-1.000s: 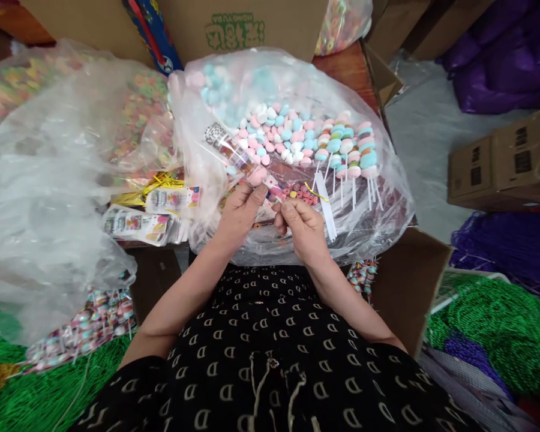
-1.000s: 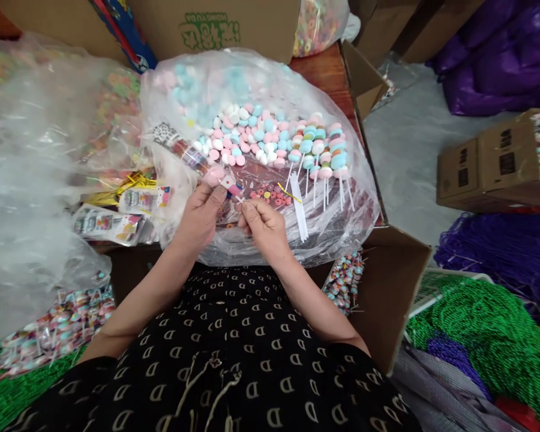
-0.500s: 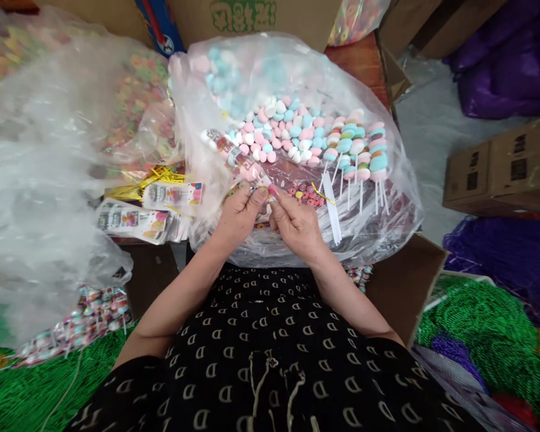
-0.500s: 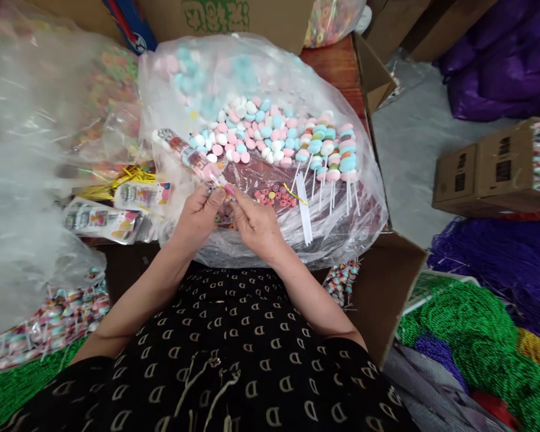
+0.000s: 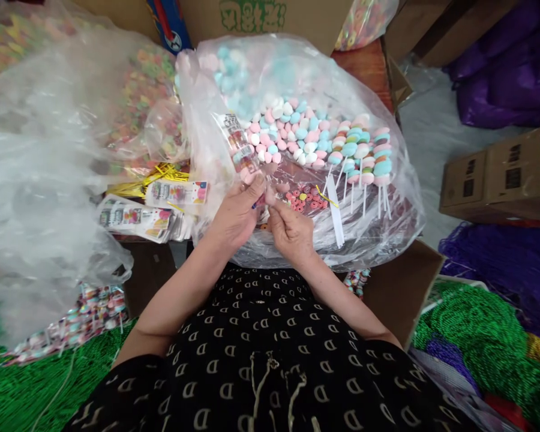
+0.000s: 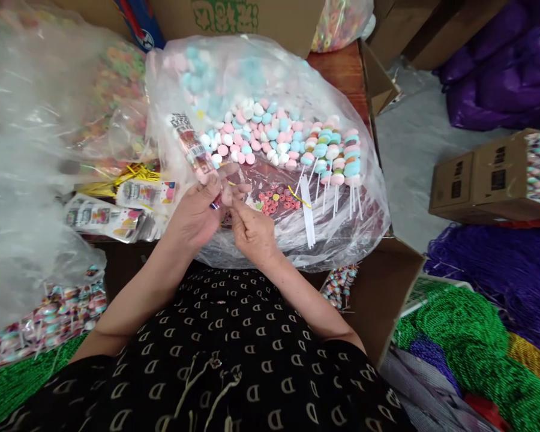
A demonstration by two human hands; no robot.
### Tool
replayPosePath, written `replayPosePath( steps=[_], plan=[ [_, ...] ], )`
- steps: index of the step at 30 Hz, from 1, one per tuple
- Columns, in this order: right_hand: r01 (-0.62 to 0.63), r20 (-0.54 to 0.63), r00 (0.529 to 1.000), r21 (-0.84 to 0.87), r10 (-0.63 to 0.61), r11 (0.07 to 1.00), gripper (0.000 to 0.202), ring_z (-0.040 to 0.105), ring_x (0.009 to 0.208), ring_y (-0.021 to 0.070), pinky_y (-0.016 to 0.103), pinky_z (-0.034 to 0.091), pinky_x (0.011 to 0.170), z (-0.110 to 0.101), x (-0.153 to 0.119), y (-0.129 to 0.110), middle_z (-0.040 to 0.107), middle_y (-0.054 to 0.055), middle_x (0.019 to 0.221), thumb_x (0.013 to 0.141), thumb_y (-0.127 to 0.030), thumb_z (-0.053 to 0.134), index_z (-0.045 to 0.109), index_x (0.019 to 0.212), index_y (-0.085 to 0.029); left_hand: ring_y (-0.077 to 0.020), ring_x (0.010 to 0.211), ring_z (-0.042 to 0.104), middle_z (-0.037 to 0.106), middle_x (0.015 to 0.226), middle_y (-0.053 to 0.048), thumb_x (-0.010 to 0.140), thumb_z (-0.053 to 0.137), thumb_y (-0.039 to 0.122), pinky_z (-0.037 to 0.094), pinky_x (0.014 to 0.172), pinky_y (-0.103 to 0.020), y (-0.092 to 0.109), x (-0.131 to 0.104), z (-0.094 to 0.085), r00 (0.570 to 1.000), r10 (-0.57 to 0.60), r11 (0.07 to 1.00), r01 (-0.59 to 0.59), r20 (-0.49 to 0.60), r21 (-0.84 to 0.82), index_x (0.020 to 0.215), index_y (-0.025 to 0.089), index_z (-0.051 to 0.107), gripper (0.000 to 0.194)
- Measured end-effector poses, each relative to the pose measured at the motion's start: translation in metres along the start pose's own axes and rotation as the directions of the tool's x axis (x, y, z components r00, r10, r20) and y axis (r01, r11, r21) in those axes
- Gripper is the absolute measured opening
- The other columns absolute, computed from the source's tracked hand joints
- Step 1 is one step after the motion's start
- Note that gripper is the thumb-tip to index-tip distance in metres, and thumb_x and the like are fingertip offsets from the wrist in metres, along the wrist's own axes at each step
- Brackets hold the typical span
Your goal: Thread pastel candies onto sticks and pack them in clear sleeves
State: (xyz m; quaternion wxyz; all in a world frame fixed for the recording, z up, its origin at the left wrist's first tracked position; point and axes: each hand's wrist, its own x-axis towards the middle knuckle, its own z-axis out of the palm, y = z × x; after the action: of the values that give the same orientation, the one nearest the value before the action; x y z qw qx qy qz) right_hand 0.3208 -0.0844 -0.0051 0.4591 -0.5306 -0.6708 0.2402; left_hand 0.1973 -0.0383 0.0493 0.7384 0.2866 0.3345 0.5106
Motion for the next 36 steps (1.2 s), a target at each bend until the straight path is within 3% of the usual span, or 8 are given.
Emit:
replayPosePath(
  steps=[6,11,18,22,25,30,32,36],
  plan=[
    [-0.077,0.208,0.977,0.129,0.049,0.989,0.032,0.061,0.056,0.011,0.026,0.05,0.061,-0.027,0.006,-0.004,0.068,-0.003,0.063,0.105,-0.038,0.055,0.073,0.084,-0.022,-0.018,0.084,0.071,0.051,0.056,0.004,0.095,0.072,0.048,0.055,0.079,-0.03,-0.012,-0.002,-0.003,0.999,-0.036,0.984,0.033,0.013,0.173,0.071,0.019,0.061,0.039],
    [-0.202,0.212,0.97,0.407,0.124,0.891,0.021,0.072,0.081,0.0145,0.032,0.059,0.08,-0.062,0.02,0.0,0.077,-0.001,0.086,0.097,-0.046,0.068,0.077,0.103,-0.028,-0.0138,0.065,0.062,0.052,0.056,0.004,0.093,0.074,0.05,0.057,0.078,-0.032,-0.006,-0.007,-0.005,0.969,-0.112,0.982,0.073,0.222,0.175,0.071,0.02,0.061,0.04],
    [-0.519,0.513,0.849,0.757,0.13,0.396,0.058,0.076,0.094,0.0237,0.036,0.064,0.074,-0.047,0.02,0.001,0.079,0.004,0.099,0.074,-0.066,0.083,0.073,0.115,-0.026,-0.0095,0.042,0.047,0.036,0.049,0.01,0.087,0.076,0.06,0.061,0.064,-0.035,-0.02,-0.024,0.002,0.59,-0.472,0.848,0.507,0.654,0.155,0.068,0.02,0.052,0.05],
    [-0.48,0.407,0.876,0.784,0.258,0.394,0.043,0.07,0.07,0.0166,0.029,0.06,0.059,-0.04,0.018,-0.001,0.075,-0.001,0.085,0.076,-0.059,0.084,0.07,0.102,-0.027,-0.0088,0.045,0.043,0.037,0.054,0.01,0.092,0.068,0.062,0.059,0.066,-0.034,-0.026,-0.026,-0.007,0.798,-0.398,0.906,0.266,0.453,0.329,0.077,0.021,0.052,0.046],
    [-0.326,0.126,0.929,0.72,0.347,0.612,0.035,0.065,0.068,0.0139,0.03,0.06,0.065,-0.031,0.018,-0.003,0.071,-0.004,0.085,0.081,-0.054,0.082,0.067,0.101,-0.029,-0.0143,0.056,0.052,0.05,0.061,0.005,0.099,0.058,0.053,0.053,0.069,-0.033,-0.026,-0.023,-0.012,0.967,-0.146,0.691,-0.053,0.211,0.721,0.093,0.022,0.056,0.032],
    [-0.224,-0.242,0.924,0.286,0.297,0.931,0.031,0.062,0.077,0.0147,0.033,0.056,0.077,-0.017,0.018,-0.002,0.065,-0.003,0.085,0.087,-0.051,0.077,0.065,0.1,-0.026,-0.0209,0.066,0.058,0.061,0.071,-0.004,0.093,0.059,0.042,0.043,0.066,-0.033,-0.034,-0.014,-0.018,0.941,0.264,0.21,-0.271,0.212,0.939,0.084,0.022,0.057,0.022],
    [-0.242,-0.176,0.942,0.234,0.285,0.942,0.032,0.062,0.076,0.0146,0.032,0.056,0.073,-0.024,0.021,0.003,0.068,-0.001,0.086,0.089,-0.052,0.075,0.065,0.103,-0.025,-0.0185,0.061,0.055,0.058,0.064,-0.001,0.093,0.063,0.045,0.042,0.063,-0.031,-0.036,-0.012,-0.02,0.951,0.249,0.292,-0.252,0.181,0.922,0.08,0.022,0.059,0.026],
    [-0.252,0.013,0.967,0.224,0.255,0.942,0.031,0.066,0.074,0.0148,0.029,0.054,0.069,-0.068,0.028,0.027,0.074,0.001,0.087,0.096,-0.05,0.066,0.07,0.107,-0.021,-0.0108,0.046,0.044,0.046,0.053,0.007,0.094,0.067,0.052,0.047,0.058,-0.027,-0.028,-0.007,-0.022,0.999,0.026,0.794,-0.038,0.029,0.606,0.081,0.022,0.062,0.034]
  ],
)
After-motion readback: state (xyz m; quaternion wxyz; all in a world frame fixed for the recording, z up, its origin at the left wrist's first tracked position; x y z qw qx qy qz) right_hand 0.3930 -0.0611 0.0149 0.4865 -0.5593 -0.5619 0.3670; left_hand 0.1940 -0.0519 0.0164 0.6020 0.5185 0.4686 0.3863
